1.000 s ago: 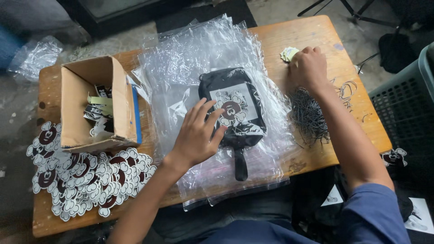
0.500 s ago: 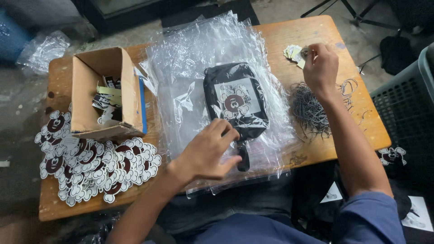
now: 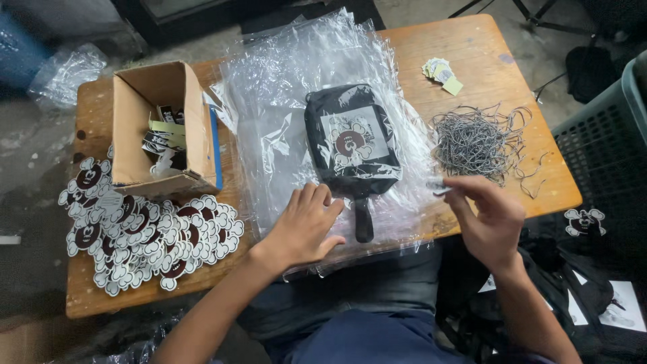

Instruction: The person picks up bags, places stickers on them, and puts the bags into plastic sleeves.

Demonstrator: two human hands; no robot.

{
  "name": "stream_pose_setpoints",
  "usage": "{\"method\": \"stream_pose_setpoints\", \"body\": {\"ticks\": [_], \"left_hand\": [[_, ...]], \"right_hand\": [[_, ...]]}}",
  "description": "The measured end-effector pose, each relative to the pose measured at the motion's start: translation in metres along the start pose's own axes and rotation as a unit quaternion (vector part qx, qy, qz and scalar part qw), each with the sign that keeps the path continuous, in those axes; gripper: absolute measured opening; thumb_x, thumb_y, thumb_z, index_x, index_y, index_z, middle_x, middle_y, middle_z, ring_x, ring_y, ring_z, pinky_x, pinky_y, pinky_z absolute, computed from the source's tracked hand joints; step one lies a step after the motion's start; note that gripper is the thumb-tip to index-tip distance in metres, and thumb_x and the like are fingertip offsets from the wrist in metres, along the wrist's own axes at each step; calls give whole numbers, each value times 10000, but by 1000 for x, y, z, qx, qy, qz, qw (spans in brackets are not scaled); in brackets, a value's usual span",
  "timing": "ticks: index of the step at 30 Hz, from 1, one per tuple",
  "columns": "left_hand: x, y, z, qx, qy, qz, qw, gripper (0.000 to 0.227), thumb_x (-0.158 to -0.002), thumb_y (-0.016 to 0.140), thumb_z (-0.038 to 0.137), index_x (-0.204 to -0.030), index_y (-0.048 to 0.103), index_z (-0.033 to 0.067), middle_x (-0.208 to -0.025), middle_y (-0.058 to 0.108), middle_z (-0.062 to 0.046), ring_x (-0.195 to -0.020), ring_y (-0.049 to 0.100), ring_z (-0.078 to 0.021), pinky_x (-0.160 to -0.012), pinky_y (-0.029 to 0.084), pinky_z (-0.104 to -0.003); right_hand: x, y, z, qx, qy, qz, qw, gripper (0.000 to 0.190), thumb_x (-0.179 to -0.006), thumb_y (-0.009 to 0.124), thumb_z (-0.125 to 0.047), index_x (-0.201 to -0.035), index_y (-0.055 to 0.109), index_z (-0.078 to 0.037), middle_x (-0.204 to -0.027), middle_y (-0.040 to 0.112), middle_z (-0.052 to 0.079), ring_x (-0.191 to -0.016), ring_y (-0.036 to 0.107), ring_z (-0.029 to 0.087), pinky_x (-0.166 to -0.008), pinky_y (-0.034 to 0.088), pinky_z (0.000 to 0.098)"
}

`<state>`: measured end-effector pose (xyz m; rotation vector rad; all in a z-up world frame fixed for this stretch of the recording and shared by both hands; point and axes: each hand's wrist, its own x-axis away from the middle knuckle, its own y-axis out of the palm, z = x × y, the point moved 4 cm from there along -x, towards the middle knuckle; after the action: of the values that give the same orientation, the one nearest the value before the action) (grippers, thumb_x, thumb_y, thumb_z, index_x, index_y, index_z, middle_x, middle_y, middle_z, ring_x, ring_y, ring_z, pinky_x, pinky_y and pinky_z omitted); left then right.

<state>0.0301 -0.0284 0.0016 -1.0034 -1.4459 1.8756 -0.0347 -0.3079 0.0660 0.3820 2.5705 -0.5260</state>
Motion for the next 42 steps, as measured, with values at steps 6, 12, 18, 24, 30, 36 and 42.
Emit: {"method": "stream_pose_setpoints", "body": {"ticks": [6, 12, 18, 24, 30, 36, 42], "left_hand": [[-2, 4, -5, 0, 3, -27, 1000, 251, -905, 756, 272, -1040, 608, 120, -992, 540, -108, -938, 489, -322, -793, 439, -456], [-1, 6, 3, 11, 14, -52, 998, 548, -855, 777, 570, -1071, 609, 94, -992, 546, -136, -928, 494, -332, -816, 431, -479], [0, 16, -3, 44, 19, -63, 997, 293, -925, 744, 332, -1086, 627, 117, -1014, 570, -125, -973, 521, -341, -811, 468, -490], [-18, -42, 5, 212, -50, -30, 976, 178, -1002, 610, 238, -1063, 642, 74, -931, 557, -93, -870, 560, -283, -810, 482, -438], [-32, -89, 30, 119, 2, 150, 981, 105, -962, 635, 131, -957, 571, 48, -922, 548, -133, -839, 528, -319, -718, 451, -435], [-32, -84, 39, 38, 30, 252, 967, 78, -921, 628, 197, -917, 660, 126, -866, 474, -25, -740, 508, -244, -603, 420, -369], [-24, -78, 42, 18, 60, 276, 959, 96, -934, 594, 193, -878, 630, 123, -894, 451, -25, -778, 526, -257, -617, 418, -363]], "right_hand": [[41, 13, -48, 101, -21, -37, 994, 129, -891, 740, 23, -1014, 731, -15, -828, 729, 93, -702, 688, 158, -706, 528, 256], [65, 23, -54, 104, 3, -155, 982, 260, -888, 677, -74, -1138, 748, -71, -1095, 806, 74, -975, 814, 180, -867, 628, 263], [70, 29, -59, 62, 61, -238, 967, 420, -907, 673, -161, -1311, 671, -47, -1295, 756, 82, -1180, 756, 186, -998, 571, 284], [78, 56, -74, -39, 64, -357, 931, 458, -977, 600, -180, -1413, 567, -43, -1380, 713, 129, -1209, 755, 241, -942, 560, 301], [57, 112, -9, 87, 32, -299, 950, 712, -1004, 575, -157, -1594, 203, -10, -1617, 352, 306, -1286, 652, 355, -1109, 411, 415], [4, 171, 39, 277, -122, -157, 940, 541, -902, 663, -95, -1341, 483, 164, -1152, 656, 350, -1093, 647, 470, -977, 461, 535], [-35, 199, 66, 458, -32, -5, 888, 738, -1046, 538, -446, -1510, 363, 100, -1301, 660, 315, -1328, 597, 372, -1280, 183, 500]]}}
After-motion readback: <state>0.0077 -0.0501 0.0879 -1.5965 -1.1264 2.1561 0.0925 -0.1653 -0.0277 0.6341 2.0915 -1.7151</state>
